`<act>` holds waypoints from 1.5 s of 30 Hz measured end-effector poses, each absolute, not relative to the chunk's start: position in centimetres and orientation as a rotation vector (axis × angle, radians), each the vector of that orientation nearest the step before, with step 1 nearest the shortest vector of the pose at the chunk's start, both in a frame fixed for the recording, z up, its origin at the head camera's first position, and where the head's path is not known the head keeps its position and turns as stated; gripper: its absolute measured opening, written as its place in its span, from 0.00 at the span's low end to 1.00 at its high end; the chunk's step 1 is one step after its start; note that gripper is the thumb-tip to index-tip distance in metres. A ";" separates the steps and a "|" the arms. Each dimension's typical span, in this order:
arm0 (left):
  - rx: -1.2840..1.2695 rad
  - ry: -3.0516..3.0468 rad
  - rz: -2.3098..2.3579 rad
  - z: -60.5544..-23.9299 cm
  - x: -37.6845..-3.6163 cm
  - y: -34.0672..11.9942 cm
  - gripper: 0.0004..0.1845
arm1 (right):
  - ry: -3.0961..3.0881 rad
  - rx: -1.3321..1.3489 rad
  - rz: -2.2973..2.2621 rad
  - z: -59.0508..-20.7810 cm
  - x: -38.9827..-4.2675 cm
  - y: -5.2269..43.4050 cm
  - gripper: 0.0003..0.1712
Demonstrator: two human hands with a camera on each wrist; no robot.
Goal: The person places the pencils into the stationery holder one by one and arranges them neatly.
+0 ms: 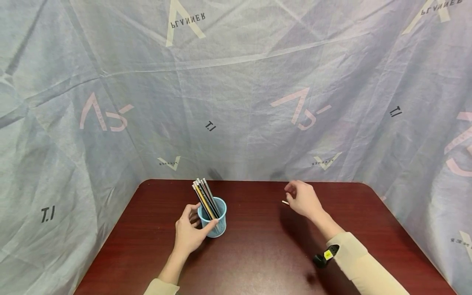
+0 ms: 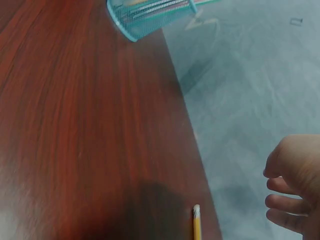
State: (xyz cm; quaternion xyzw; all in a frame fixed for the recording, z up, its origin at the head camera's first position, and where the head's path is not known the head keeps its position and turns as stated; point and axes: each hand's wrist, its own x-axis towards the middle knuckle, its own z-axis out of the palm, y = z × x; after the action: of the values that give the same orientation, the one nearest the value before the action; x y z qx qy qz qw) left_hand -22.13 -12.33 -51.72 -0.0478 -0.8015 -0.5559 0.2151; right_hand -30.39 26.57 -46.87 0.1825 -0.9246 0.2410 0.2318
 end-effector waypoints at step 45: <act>-0.136 -2.217 -1.547 -51.9 -22.3 -12.5 0.33 | -2.714 0.393 0.464 -53.5 -29.0 30.8 0.05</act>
State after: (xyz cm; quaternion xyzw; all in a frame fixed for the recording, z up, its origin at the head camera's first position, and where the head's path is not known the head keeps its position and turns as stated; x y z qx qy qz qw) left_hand -22.25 -12.51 -51.92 -0.0491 -0.7997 -0.5580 0.2159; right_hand -29.04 30.83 -53.47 0.1390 -0.9600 0.1642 0.1792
